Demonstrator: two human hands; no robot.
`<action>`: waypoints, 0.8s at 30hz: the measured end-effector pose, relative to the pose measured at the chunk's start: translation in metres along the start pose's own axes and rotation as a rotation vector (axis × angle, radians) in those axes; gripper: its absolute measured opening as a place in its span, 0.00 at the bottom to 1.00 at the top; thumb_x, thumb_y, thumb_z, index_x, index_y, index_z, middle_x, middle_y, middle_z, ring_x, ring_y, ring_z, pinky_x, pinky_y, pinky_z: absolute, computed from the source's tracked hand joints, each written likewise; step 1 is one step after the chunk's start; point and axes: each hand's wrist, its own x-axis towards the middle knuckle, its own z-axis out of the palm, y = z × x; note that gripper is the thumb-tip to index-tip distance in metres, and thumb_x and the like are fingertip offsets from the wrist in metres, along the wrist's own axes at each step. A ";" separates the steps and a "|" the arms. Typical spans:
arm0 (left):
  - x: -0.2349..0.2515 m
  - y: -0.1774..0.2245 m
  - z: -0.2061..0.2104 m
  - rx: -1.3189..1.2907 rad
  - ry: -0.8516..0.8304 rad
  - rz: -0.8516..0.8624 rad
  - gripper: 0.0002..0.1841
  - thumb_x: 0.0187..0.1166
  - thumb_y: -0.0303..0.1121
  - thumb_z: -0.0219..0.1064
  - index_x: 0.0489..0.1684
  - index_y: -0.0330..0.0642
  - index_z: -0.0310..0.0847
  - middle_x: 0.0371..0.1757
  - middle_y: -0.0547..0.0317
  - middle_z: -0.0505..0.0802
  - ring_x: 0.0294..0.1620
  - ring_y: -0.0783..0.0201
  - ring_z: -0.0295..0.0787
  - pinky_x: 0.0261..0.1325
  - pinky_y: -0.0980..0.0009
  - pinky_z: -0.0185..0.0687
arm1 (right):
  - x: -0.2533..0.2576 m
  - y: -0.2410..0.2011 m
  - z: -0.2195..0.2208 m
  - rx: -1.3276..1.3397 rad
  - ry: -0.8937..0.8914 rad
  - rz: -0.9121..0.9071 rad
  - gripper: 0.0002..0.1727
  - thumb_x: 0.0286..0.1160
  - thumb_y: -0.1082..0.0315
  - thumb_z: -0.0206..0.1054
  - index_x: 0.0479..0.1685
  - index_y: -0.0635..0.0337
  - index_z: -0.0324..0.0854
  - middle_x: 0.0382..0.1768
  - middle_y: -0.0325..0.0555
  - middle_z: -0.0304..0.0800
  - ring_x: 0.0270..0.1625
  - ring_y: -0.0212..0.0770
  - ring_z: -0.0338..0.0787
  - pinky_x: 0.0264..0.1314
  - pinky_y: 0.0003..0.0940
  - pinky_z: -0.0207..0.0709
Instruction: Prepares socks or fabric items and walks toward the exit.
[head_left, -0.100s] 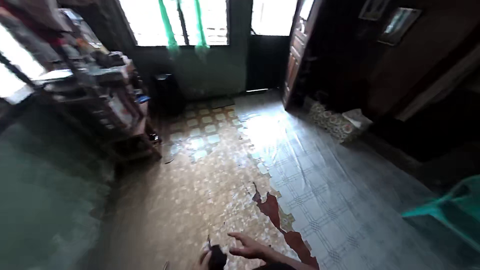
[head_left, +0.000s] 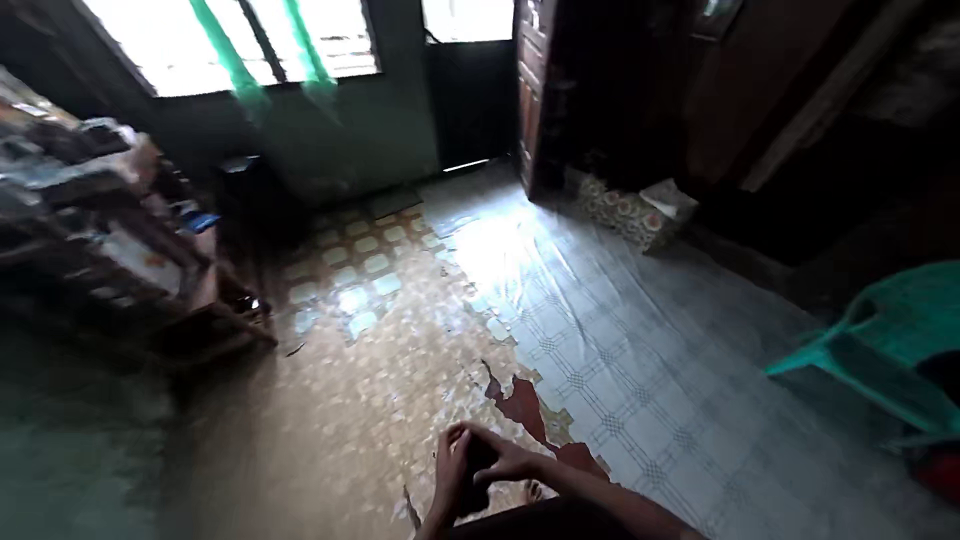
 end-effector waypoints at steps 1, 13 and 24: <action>0.020 0.027 0.038 -0.028 -0.051 0.043 0.26 0.88 0.35 0.57 0.79 0.26 0.64 0.71 0.32 0.81 0.68 0.49 0.81 0.71 0.52 0.78 | -0.002 -0.011 -0.030 0.044 0.097 -0.014 0.55 0.59 0.66 0.81 0.89 0.73 0.51 0.81 0.65 0.72 0.81 0.44 0.75 0.87 0.41 0.67; 0.258 0.182 0.272 0.418 -0.572 0.483 0.24 0.84 0.36 0.63 0.76 0.33 0.75 0.86 0.33 0.68 0.76 0.43 0.78 0.70 0.53 0.81 | -0.011 0.016 -0.367 0.050 0.958 0.126 0.30 0.73 0.79 0.65 0.77 0.78 0.67 0.66 0.64 0.84 0.67 0.42 0.87 0.73 0.37 0.80; 0.483 0.323 0.553 1.066 -1.252 0.598 0.28 0.87 0.44 0.63 0.81 0.36 0.70 0.89 0.35 0.65 0.77 0.34 0.77 0.74 0.38 0.72 | -0.010 0.033 -0.640 0.157 1.593 0.325 0.31 0.77 0.77 0.67 0.80 0.76 0.65 0.71 0.70 0.79 0.72 0.54 0.82 0.77 0.48 0.75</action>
